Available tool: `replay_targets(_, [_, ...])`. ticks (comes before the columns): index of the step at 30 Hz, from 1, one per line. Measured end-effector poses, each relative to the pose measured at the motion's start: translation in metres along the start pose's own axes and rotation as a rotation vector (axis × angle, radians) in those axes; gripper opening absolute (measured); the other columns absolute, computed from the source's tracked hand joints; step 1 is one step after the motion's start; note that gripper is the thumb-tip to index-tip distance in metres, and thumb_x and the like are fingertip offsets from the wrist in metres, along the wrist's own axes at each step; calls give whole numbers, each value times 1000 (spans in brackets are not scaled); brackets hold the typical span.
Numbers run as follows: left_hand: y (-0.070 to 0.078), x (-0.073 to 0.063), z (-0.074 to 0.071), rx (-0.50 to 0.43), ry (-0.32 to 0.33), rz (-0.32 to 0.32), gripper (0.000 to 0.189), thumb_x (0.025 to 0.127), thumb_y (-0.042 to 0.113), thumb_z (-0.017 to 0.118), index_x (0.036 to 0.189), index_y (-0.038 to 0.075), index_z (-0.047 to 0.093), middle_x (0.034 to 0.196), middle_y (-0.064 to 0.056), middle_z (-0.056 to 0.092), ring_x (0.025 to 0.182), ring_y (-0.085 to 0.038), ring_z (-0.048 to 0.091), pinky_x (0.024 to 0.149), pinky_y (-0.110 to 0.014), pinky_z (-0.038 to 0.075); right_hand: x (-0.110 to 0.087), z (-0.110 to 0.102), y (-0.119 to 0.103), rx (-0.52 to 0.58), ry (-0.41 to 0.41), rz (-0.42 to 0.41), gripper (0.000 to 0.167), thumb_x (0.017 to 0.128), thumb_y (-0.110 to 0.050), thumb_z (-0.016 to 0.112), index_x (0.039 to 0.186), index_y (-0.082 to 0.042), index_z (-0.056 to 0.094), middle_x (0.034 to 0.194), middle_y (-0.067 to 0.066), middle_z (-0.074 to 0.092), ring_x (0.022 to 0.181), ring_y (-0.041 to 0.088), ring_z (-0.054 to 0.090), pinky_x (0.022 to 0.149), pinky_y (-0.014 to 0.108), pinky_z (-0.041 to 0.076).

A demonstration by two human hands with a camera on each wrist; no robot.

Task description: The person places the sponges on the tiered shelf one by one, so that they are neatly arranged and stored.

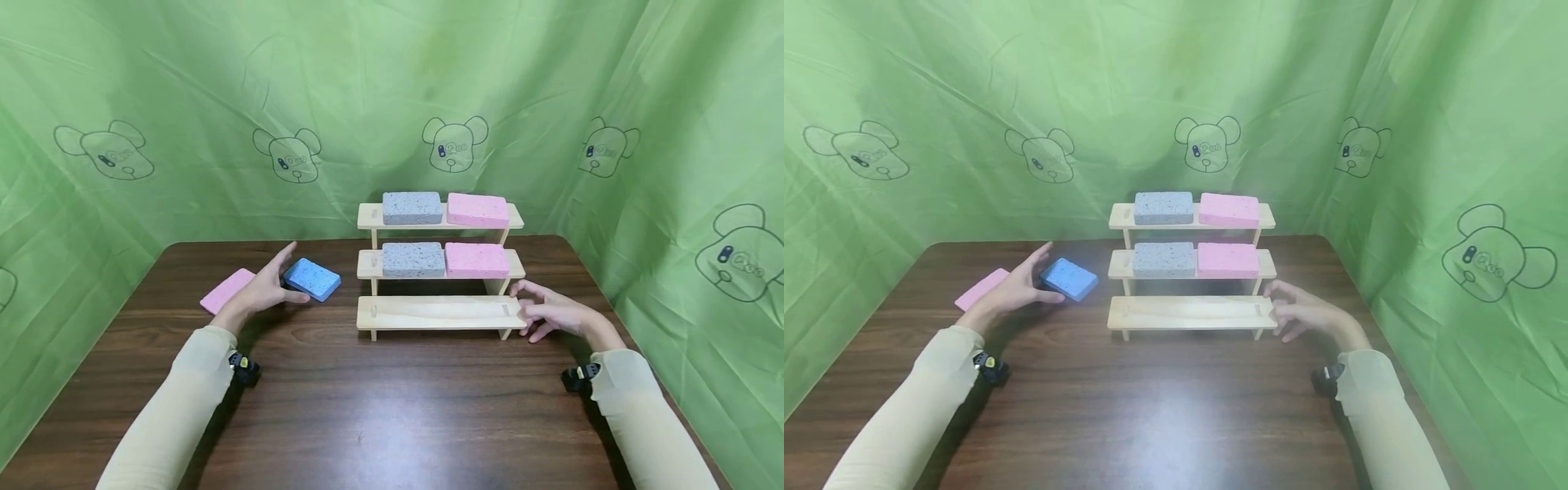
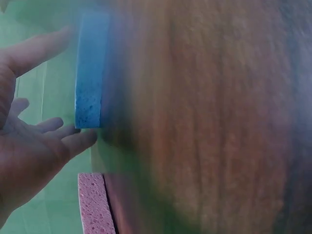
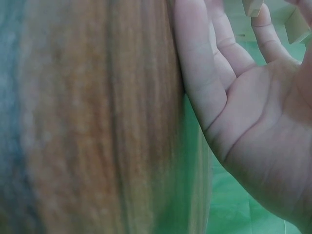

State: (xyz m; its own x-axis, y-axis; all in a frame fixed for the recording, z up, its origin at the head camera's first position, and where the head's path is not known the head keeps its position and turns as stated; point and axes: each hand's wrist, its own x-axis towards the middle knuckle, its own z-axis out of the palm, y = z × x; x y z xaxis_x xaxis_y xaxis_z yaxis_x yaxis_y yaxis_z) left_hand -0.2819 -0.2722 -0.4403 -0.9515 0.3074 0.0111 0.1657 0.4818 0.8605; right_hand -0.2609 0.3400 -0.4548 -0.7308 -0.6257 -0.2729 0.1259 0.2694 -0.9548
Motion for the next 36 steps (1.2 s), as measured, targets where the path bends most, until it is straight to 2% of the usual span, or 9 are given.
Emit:
replay_targets(4, [-3, -1, -1, -1, -3, -27, 121, 76, 4, 89, 164, 16, 7, 161, -31, 14, 146, -51, 23, 117, -61, 23, 0, 2, -2, -6, 13, 9, 36, 98, -4, 52, 128, -17, 37, 104, 22, 61, 85, 33, 66, 67, 49, 61])
replay_targets(7, [-2, -4, -3, -4, -18, -66, 119, 77, 8, 90, 164, 20, 9, 157, -30, 24, 137, -48, 41, 110, -58, 37, 0, 2, -3, -12, 23, 19, 37, 98, -3, 52, 129, -17, 37, 105, 22, 61, 85, 33, 66, 67, 50, 61])
replay_targets(9, [-1, -6, -4, -12, -53, -97, 119, 77, 12, 90, 164, 21, 9, 154, -28, 30, 129, -45, 51, 102, -52, 46, 0, 2, -3, -13, 25, 20, 38, 97, -2, 51, 129, -17, 37, 105, 22, 61, 85, 33, 66, 67, 50, 61])
replay_targets(12, [0, -9, -4, -5, -118, -105, 119, 77, 16, 91, 164, 16, 10, 150, -28, 34, 119, -42, 59, 90, -42, 54, 0, 1, -3, -14, 25, 19, 38, 97, -2, 51, 129, -18, 38, 106, 21, 61, 85, 33, 66, 68, 50, 61])
replay_targets(18, [-1, -11, 2, 80, -137, -89, 115, 75, 22, 93, 162, 11, 19, 149, -27, 30, 113, -37, 61, 84, -35, 55, 0, 1, -3, -18, 23, 10, 39, 96, -3, 51, 129, -19, 38, 105, 20, 61, 86, 34, 66, 67, 49, 61])
replay_targets(24, [-4, -10, 7, 116, -116, -67, 110, 75, 21, 93, 159, 5, 24, 144, -29, 35, 104, -33, 64, 81, -36, 54, 0, 2, -2, -15, 23, 19, 40, 96, -3, 52, 130, -17, 37, 105, 22, 61, 86, 35, 65, 68, 50, 61])
replay_targets(30, [-1, -8, 10, 119, -116, -84, 102, 76, 16, 92, 156, 0, 30, 140, -26, 40, 91, -25, 66, 76, -33, 54, -1, 3, -3, -10, 28, 25, 40, 96, -4, 53, 129, -17, 37, 104, 21, 60, 85, 35, 66, 67, 50, 61])
replay_targets(33, [-1, -8, 11, 106, -122, -122, 93, 79, 16, 89, 153, -1, 36, 117, -22, 58, 80, -20, 64, 67, -30, 52, 0, 3, -3, -12, 27, 24, 40, 95, -3, 52, 130, -17, 37, 104, 21, 61, 85, 35, 66, 67, 49, 61])
replay_targets(36, [-3, -7, 11, 86, -133, -171, 87, 81, 18, 88, 151, 1, 40, 87, -11, 64, 72, -17, 60, 62, -29, 48, 0, 3, -4, -11, 29, 23, 41, 95, -2, 51, 130, -16, 36, 105, 20, 60, 85, 35, 66, 67, 50, 61])
